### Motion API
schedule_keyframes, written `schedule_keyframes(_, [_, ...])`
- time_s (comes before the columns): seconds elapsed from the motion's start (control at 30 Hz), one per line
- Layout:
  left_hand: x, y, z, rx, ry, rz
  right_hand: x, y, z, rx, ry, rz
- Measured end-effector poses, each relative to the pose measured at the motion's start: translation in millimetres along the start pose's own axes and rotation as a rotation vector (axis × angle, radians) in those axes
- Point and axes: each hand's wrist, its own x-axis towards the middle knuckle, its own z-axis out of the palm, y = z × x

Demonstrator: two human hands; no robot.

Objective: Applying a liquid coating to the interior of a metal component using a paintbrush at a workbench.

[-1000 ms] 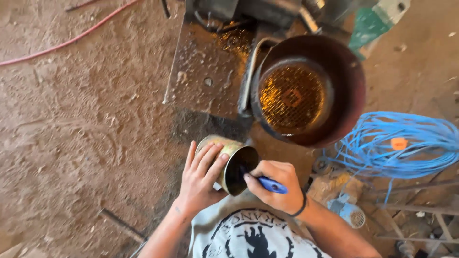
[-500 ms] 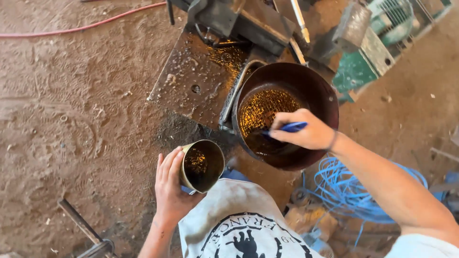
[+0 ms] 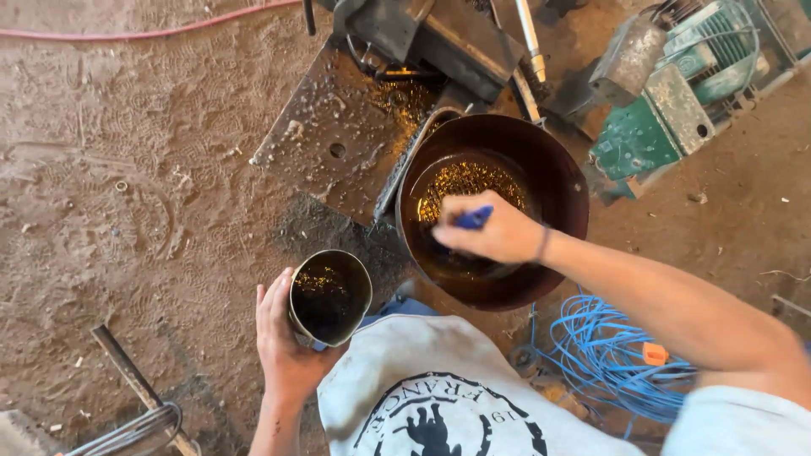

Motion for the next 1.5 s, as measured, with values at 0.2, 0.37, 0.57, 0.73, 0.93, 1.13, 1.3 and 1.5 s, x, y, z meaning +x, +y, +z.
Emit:
schedule_keyframes(0.2, [26, -5, -13, -0.006, -0.072, 0.106, -13, 24, -53, -0.912, 0.492, -0.332])
schedule_keyframes(0.37, [37, -17, -16, -0.015, -0.082, 0.11, -45, 1, -33, -0.51, -0.062, 0.413])
schedule_keyframes(0.57, [52, -28, -23, -0.015, -0.112, 0.158, 28, -49, -11, -0.131, 0.442, -0.361])
schedule_keyframes(0.73, [59, -37, -25, -0.021, -0.096, 0.229, -41, 21, -50, -0.964, 0.51, -0.018])
schedule_keyframes(0.93, [54, -41, -24, -0.054, -0.098, 0.118, -36, -39, 4, -0.287, 0.117, 0.16])
schedule_keyframes(1.13, [49, -47, -30, -0.089, -0.145, 0.122, -4, -12, -50, -0.779, 0.395, -0.357])
schedule_keyframes(1.3, [47, -51, -24, -0.096, -0.118, 0.113, -64, -16, -60, -1.126, 0.312, 0.378])
schedule_keyframes(1.5, [50, -44, -23, -0.102, -0.105, 0.135, -12, -58, -21, 0.075, 0.035, -0.016])
